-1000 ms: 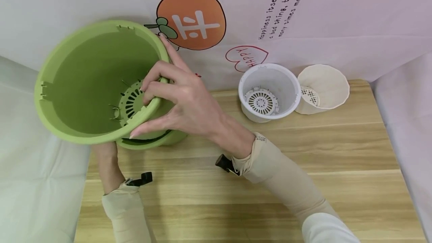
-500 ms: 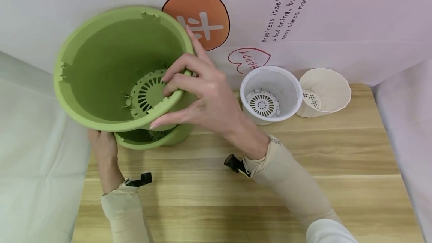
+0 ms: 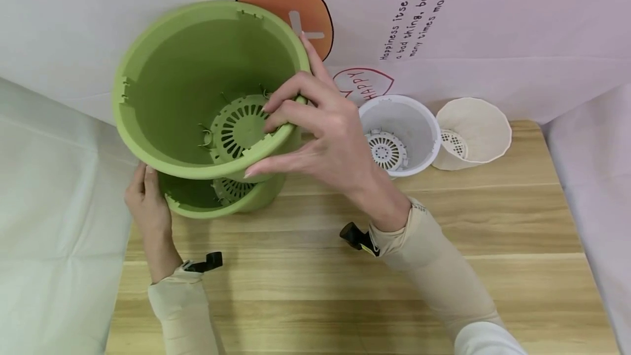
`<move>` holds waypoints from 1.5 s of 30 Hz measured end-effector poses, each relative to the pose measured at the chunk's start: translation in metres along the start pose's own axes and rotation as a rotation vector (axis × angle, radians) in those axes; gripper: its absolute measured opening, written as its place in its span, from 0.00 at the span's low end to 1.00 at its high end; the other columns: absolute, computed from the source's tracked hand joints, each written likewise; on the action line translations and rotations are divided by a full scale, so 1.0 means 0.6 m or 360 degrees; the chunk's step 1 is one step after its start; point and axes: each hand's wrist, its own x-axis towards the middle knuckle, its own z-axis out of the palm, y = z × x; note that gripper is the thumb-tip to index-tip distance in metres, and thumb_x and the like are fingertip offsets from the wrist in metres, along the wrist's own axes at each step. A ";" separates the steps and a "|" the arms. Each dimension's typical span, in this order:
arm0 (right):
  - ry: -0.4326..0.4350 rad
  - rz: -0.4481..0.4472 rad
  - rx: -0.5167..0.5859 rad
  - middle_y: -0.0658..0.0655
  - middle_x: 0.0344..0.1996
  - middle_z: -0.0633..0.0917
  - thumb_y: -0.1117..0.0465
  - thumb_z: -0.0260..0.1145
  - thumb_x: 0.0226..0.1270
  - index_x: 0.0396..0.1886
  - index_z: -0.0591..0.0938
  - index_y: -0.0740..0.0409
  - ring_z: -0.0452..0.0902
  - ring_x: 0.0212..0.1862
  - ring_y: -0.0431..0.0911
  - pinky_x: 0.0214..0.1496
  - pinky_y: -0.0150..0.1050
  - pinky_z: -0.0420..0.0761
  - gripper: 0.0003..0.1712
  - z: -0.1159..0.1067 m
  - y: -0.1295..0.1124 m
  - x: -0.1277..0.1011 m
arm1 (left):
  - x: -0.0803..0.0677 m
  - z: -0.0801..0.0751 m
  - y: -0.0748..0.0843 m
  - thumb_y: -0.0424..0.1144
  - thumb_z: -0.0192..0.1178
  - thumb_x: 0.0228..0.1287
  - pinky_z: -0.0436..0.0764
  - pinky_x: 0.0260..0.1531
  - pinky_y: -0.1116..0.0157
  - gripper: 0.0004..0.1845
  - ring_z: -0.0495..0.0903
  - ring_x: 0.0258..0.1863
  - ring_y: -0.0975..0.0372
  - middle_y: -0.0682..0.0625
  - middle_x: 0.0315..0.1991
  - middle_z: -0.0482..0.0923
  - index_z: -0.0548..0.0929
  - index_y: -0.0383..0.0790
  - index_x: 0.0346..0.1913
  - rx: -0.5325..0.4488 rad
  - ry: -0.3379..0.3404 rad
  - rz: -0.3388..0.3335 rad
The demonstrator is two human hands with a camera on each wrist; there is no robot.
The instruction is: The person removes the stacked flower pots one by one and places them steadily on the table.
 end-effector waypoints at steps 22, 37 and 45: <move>-0.0032 0.0102 -0.0087 0.61 0.28 0.83 0.54 0.88 0.23 0.19 0.84 0.63 0.82 0.38 0.53 0.76 0.61 0.52 0.26 -0.056 0.006 -0.029 | 0.006 -0.006 -0.003 0.36 0.51 0.76 0.70 0.66 0.64 0.16 0.69 0.69 0.58 0.49 0.66 0.75 0.83 0.41 0.59 -0.0117 0.0037 -0.0028; 0.0151 0.0136 -0.0055 0.62 0.25 0.82 0.36 0.76 0.48 0.16 0.82 0.64 0.80 0.31 0.50 0.74 0.63 0.55 0.33 -0.074 0.005 -0.046 | 0.003 -0.007 -0.010 0.39 0.49 0.78 0.67 0.69 0.61 0.17 0.70 0.68 0.56 0.46 0.65 0.75 0.85 0.35 0.54 -0.0037 0.0028 0.0053; 0.0184 0.0156 -0.0067 0.62 0.24 0.82 0.35 0.76 0.46 0.14 0.82 0.65 0.82 0.34 0.49 0.74 0.63 0.56 0.34 -0.088 0.005 -0.053 | 0.002 -0.004 -0.010 0.39 0.49 0.78 0.64 0.70 0.60 0.19 0.71 0.67 0.55 0.45 0.63 0.78 0.86 0.27 0.44 -0.0031 0.0102 0.0080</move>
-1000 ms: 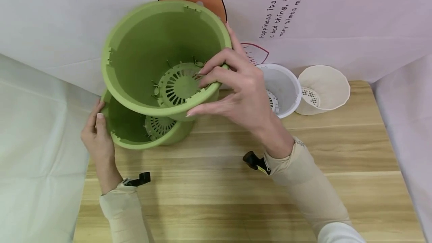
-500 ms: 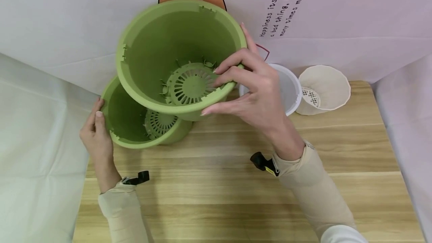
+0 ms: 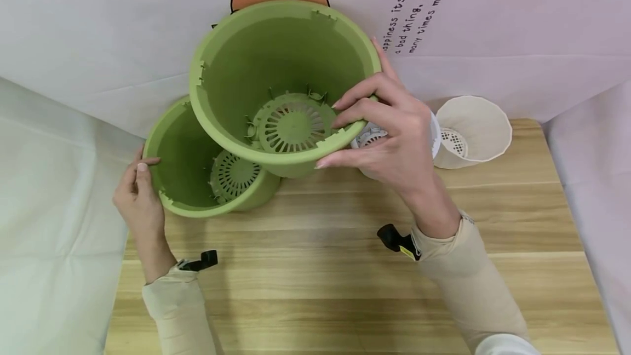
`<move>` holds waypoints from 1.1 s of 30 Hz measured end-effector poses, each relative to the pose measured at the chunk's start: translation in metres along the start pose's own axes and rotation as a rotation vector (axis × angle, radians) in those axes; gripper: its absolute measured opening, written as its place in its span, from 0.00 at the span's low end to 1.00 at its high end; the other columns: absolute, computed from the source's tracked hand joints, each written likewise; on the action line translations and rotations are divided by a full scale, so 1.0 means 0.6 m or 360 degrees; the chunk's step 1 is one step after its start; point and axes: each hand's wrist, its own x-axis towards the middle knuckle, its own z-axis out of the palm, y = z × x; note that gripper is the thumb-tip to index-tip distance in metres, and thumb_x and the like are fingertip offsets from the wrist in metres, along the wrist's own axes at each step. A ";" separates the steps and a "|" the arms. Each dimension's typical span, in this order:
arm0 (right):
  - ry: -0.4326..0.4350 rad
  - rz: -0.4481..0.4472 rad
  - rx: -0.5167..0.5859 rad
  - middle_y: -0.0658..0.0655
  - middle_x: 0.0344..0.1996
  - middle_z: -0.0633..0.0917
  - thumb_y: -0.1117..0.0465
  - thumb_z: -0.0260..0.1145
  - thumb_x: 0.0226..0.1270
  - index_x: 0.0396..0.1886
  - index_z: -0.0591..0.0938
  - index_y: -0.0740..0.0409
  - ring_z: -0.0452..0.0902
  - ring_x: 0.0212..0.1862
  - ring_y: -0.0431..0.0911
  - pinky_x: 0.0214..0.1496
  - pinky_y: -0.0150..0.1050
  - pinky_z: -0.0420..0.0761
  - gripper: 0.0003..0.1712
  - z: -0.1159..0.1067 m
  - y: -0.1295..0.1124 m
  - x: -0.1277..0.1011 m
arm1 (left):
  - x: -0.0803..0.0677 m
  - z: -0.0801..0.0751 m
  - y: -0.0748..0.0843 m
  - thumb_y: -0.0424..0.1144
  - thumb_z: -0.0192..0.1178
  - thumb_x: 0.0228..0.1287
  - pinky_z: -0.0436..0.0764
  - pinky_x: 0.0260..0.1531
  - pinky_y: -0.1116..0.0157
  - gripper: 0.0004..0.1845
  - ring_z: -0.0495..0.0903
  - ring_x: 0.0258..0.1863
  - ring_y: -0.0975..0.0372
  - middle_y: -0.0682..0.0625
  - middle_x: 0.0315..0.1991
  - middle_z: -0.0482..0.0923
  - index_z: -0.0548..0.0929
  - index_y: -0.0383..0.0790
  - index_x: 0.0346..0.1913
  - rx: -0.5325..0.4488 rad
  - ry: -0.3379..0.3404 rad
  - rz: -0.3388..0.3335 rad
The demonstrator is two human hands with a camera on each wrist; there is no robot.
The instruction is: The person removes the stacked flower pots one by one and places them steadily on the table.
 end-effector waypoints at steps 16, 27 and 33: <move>0.0021 0.0058 -0.0018 0.63 0.23 0.81 0.35 0.77 0.44 0.14 0.82 0.65 0.82 0.44 0.59 0.74 0.61 0.57 0.35 -0.021 -0.003 -0.002 | -0.003 -0.003 0.010 0.38 0.55 0.75 0.71 0.65 0.64 0.15 0.75 0.64 0.57 0.45 0.59 0.80 0.88 0.31 0.45 -0.0015 0.0104 -0.0051; 0.0051 0.0116 0.0038 0.66 0.23 0.81 0.36 0.78 0.43 0.16 0.83 0.69 0.76 0.56 0.69 0.74 0.61 0.57 0.36 -0.028 -0.008 -0.003 | 0.001 0.000 0.017 0.39 0.57 0.73 0.80 0.52 0.71 0.14 0.78 0.61 0.60 0.47 0.57 0.81 0.88 0.33 0.47 0.0116 0.0200 -0.0132; 0.0103 0.0123 0.0033 0.65 0.22 0.81 0.35 0.77 0.42 0.18 0.85 0.70 0.81 0.37 0.42 0.74 0.61 0.56 0.38 -0.031 -0.008 -0.007 | -0.011 0.006 0.050 0.42 0.57 0.74 0.60 0.13 0.80 0.17 0.79 0.59 0.59 0.47 0.57 0.81 0.88 0.31 0.48 0.0217 0.0202 -0.0103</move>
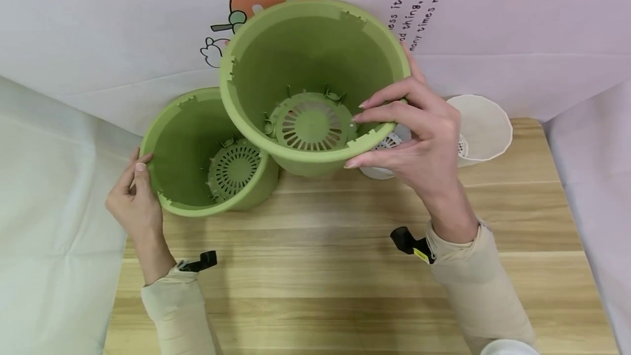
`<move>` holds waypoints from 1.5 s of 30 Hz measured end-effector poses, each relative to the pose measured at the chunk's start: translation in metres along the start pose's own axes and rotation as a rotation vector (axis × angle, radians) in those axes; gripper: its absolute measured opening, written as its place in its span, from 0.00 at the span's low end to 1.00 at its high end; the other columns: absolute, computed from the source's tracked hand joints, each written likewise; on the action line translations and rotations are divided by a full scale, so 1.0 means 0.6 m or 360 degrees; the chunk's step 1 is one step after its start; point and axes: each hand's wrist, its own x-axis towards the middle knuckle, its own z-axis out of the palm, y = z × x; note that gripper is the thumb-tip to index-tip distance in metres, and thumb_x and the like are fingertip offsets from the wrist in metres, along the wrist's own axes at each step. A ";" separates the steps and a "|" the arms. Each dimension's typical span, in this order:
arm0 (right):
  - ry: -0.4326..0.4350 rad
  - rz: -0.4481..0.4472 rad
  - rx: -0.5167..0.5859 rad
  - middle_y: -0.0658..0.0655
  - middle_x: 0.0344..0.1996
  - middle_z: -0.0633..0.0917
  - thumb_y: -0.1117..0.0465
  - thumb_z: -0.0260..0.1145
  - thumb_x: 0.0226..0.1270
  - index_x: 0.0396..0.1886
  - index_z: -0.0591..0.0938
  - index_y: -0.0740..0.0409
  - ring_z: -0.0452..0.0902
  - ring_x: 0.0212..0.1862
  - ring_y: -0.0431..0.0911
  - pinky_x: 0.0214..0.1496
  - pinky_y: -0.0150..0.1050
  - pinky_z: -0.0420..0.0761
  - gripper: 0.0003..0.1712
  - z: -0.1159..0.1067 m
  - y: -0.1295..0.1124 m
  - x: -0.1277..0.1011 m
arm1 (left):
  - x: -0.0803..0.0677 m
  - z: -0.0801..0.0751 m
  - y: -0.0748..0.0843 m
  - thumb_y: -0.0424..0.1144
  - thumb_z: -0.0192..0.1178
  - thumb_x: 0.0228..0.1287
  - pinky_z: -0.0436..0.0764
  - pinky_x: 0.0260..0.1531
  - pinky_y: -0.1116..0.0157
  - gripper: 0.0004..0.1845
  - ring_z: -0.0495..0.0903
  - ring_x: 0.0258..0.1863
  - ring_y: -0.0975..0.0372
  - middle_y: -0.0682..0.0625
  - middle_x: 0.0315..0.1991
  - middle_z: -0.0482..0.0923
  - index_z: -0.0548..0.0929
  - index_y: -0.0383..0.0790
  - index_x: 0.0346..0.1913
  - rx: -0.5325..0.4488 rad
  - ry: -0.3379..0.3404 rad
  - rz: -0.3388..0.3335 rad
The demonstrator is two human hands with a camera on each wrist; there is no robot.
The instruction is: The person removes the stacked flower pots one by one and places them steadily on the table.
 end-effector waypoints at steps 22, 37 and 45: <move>-0.0058 0.0046 -0.0075 0.64 0.23 0.81 0.36 0.78 0.42 0.19 0.85 0.70 0.80 0.51 0.55 0.75 0.62 0.55 0.36 -0.004 0.014 -0.033 | 0.004 0.002 -0.011 0.39 0.57 0.73 0.70 0.23 0.79 0.14 0.77 0.62 0.60 0.47 0.57 0.82 0.88 0.33 0.48 -0.0077 0.0035 -0.0019; -0.0079 0.0036 -0.0106 0.62 0.25 0.83 0.35 0.78 0.40 0.21 0.86 0.68 0.82 0.41 0.48 0.74 0.62 0.55 0.36 0.007 0.039 -0.055 | 0.016 -0.003 -0.029 0.39 0.58 0.73 0.80 0.55 0.68 0.13 0.77 0.62 0.60 0.48 0.56 0.82 0.88 0.34 0.47 -0.0085 0.0062 -0.0042; -0.0073 0.0021 -0.0067 0.63 0.25 0.83 0.36 0.78 0.42 0.21 0.86 0.68 0.82 0.45 0.50 0.74 0.63 0.54 0.35 0.014 0.033 -0.051 | 0.017 -0.006 -0.035 0.39 0.58 0.72 0.80 0.53 0.69 0.13 0.78 0.61 0.60 0.48 0.57 0.82 0.88 0.34 0.47 -0.0083 0.0080 -0.0054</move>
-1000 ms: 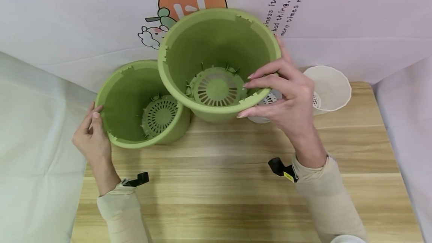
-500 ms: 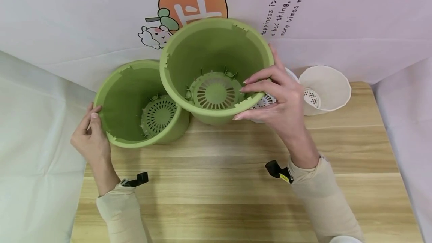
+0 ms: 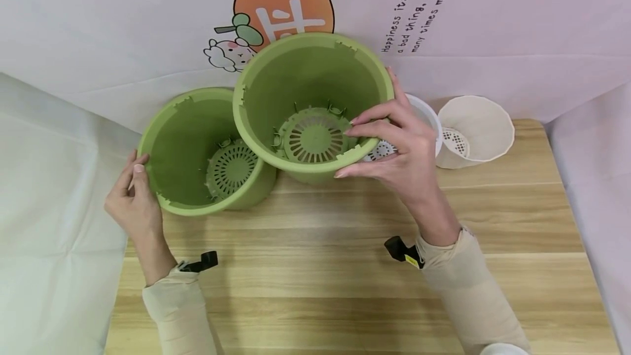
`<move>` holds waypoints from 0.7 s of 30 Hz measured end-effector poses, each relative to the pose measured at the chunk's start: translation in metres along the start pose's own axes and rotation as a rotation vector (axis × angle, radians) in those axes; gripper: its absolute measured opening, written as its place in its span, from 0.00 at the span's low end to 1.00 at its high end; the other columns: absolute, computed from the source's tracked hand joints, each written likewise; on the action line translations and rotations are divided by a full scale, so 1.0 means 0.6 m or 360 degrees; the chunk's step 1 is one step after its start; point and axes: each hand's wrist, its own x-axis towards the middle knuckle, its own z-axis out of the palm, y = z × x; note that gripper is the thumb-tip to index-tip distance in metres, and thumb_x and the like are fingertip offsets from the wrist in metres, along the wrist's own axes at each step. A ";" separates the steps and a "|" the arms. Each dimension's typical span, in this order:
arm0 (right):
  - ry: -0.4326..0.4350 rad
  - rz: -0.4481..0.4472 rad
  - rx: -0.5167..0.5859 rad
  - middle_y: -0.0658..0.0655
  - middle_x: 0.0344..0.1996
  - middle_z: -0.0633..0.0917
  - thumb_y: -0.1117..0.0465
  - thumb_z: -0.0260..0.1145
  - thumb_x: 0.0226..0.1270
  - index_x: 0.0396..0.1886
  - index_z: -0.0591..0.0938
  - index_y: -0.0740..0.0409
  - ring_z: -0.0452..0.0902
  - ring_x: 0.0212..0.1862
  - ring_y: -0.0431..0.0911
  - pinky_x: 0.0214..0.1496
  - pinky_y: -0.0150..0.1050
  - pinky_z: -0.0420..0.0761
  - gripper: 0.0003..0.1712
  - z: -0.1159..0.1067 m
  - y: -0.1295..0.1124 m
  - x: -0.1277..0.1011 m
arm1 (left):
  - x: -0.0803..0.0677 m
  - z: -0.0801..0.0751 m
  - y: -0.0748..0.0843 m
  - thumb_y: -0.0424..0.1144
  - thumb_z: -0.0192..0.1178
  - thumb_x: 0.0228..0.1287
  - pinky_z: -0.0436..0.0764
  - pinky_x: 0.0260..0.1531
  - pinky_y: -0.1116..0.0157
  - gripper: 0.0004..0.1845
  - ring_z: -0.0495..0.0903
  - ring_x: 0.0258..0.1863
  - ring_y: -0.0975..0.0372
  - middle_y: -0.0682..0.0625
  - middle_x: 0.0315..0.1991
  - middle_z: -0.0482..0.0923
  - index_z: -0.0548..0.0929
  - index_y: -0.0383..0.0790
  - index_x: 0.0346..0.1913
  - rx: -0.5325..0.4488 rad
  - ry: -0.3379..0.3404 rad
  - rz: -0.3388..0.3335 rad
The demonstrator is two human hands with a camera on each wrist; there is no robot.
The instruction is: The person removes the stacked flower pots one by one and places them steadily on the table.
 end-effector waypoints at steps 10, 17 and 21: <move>0.0005 -0.0037 -0.0013 0.64 0.26 0.83 0.37 0.78 0.41 0.22 0.86 0.69 0.79 0.54 0.54 0.74 0.63 0.54 0.35 0.007 0.001 -0.002 | -0.001 -0.002 -0.002 0.40 0.61 0.71 0.77 0.59 0.65 0.12 0.77 0.62 0.59 0.47 0.57 0.82 0.89 0.35 0.46 -0.0102 0.0017 -0.0042; 0.0001 -0.0068 -0.0026 0.62 0.26 0.84 0.36 0.78 0.40 0.23 0.87 0.67 0.81 0.50 0.54 0.74 0.64 0.55 0.34 0.017 0.010 -0.004 | -0.003 -0.006 -0.002 0.39 0.60 0.71 0.75 0.61 0.66 0.11 0.76 0.62 0.59 0.47 0.58 0.81 0.89 0.36 0.46 -0.0118 0.0053 -0.0043; -0.0011 -0.0061 -0.0027 0.61 0.27 0.84 0.36 0.78 0.40 0.24 0.88 0.66 0.80 0.53 0.57 0.74 0.64 0.55 0.34 0.017 0.014 -0.011 | -0.004 -0.008 -0.004 0.37 0.60 0.71 0.74 0.62 0.66 0.10 0.76 0.63 0.59 0.47 0.59 0.80 0.89 0.37 0.47 -0.0135 0.0054 -0.0093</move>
